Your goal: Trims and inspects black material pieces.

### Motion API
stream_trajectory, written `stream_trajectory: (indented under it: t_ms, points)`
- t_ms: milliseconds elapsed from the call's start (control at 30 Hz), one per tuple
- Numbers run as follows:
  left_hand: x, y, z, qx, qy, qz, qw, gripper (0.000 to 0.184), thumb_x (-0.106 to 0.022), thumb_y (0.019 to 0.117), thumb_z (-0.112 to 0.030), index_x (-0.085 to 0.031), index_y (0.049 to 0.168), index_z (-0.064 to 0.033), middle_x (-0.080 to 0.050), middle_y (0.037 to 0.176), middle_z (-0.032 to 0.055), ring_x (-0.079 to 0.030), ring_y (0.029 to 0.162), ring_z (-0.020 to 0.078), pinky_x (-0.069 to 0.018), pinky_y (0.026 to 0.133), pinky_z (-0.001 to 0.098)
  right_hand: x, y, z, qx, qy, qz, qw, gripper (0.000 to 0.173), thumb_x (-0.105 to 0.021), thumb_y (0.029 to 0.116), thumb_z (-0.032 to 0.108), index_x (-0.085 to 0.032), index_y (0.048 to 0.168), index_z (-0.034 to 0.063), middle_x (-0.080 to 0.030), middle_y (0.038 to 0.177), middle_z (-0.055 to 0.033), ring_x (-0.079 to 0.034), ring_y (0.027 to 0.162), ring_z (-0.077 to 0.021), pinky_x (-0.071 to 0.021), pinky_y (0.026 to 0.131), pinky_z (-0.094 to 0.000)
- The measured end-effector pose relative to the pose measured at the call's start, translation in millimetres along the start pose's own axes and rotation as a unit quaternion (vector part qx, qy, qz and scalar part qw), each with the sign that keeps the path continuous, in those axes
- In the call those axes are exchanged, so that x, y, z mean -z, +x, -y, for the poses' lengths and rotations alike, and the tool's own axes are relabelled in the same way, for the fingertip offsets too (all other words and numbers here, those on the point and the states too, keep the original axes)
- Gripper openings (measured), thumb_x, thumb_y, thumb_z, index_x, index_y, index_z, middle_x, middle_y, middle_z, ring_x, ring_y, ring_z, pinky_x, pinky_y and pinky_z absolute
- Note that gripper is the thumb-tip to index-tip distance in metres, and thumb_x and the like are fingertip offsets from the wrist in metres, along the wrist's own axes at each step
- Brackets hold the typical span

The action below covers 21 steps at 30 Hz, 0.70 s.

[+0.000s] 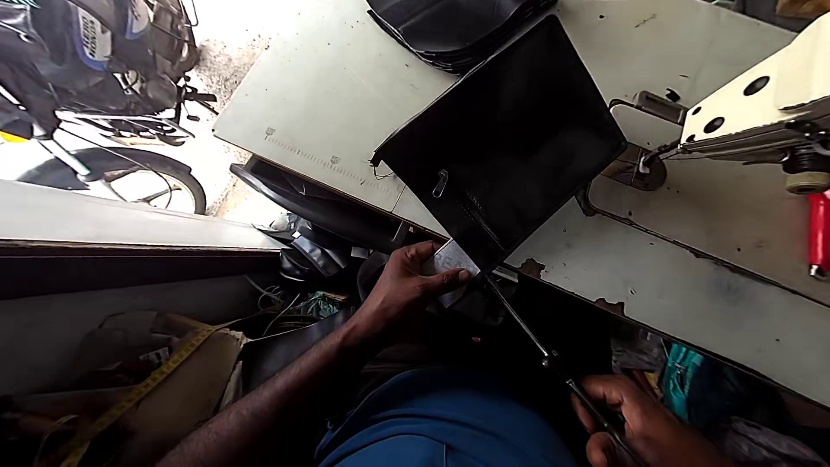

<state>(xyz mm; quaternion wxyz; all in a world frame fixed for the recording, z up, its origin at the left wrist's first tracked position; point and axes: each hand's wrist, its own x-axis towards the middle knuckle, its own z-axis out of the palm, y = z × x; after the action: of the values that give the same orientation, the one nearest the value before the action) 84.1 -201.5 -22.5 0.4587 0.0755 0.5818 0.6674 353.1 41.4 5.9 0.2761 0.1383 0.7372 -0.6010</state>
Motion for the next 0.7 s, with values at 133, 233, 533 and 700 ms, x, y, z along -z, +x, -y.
stream_trajectory:
  t_ms: [133,233,533,700]
  points:
    - [2.9,-1.3,-4.2,-0.004,0.019,0.009,1.000,0.019,-0.080,0.0887,-0.008,-0.071,0.104,-0.0011,-0.072,0.089,0.0156,-0.068,0.075,0.0207,-0.0590,0.069,0.0348,5.5,13.3,11.1,0.010,0.000,0.017,1.000,0.060,-0.071,0.0770,0.077,-0.065,0.078,0.0175,-0.053,0.062,0.0070,-0.048,0.054,-0.0029,-0.0370,0.047,-0.0239]
    - [5.0,-2.5,-6.1,-0.008,0.032,0.020,0.999,0.017,-0.080,0.0886,-0.009,-0.072,0.101,-0.0008,-0.071,0.085,0.0148,-0.067,0.071,0.0196,-0.0572,0.065,0.0329,7.4,24.5,20.9,0.016,0.012,0.032,0.999,0.061,-0.070,0.0766,0.079,-0.065,0.078,0.0184,-0.053,0.062,0.0071,-0.048,0.053,-0.0031,-0.0367,0.046,-0.0235]
    - [5.8,-6.5,-3.2,0.005,0.069,0.051,0.996,0.015,-0.081,0.0886,-0.014,-0.074,0.096,-0.0034,-0.072,0.081,0.0116,-0.068,0.069,0.0182,-0.0574,0.063,0.0322,-2.1,52.5,43.6,-0.013,-0.007,0.031,0.999,0.068,-0.067,0.0713,0.086,-0.065,0.085,0.0192,-0.052,0.066,0.0078,-0.048,0.056,-0.0034,-0.0387,0.049,-0.0238]
    - [10.2,-5.8,-1.4,0.004,0.072,0.055,0.996,0.016,-0.081,0.0888,-0.016,-0.074,0.096,-0.0038,-0.072,0.080,0.0108,-0.067,0.068,0.0177,-0.0570,0.062,0.0322,-8.2,55.4,40.7,0.026,0.043,0.026,0.998,0.062,-0.069,0.0773,0.079,-0.064,0.079,0.0174,-0.051,0.062,0.0075,-0.045,0.052,-0.0020,-0.0347,0.046,-0.0213]
